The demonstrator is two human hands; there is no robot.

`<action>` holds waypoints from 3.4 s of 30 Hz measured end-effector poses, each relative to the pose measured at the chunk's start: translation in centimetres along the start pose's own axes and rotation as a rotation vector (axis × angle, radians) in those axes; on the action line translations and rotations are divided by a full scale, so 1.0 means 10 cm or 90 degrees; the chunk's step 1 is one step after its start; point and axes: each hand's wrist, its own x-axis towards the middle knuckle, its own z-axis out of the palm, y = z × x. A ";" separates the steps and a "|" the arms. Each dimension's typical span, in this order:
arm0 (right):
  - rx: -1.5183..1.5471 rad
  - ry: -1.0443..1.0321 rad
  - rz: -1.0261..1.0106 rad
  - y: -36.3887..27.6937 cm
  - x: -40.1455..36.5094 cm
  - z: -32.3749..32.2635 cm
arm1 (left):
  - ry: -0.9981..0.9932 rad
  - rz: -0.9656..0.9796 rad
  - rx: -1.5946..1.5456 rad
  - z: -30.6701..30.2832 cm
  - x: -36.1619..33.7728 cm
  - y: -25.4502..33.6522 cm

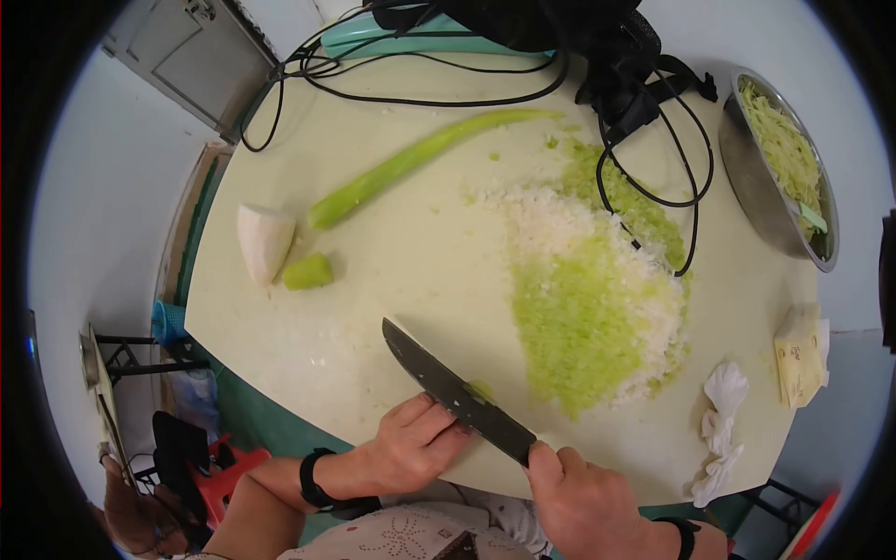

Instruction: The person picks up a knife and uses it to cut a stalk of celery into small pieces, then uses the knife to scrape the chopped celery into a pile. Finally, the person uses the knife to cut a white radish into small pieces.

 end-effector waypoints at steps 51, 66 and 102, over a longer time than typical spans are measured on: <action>-0.013 0.016 -0.023 0.02 -0.16 -0.02 | -0.001 -0.001 -0.036 0.00 -0.09 0.00; 0.003 0.035 -0.012 0.01 -0.18 0.00 | 0.024 0.011 -0.015 -0.01 -0.08 0.01; 0.066 0.010 0.025 0.00 -0.19 -0.07 | 0.035 -0.018 -0.037 0.00 -0.07 0.00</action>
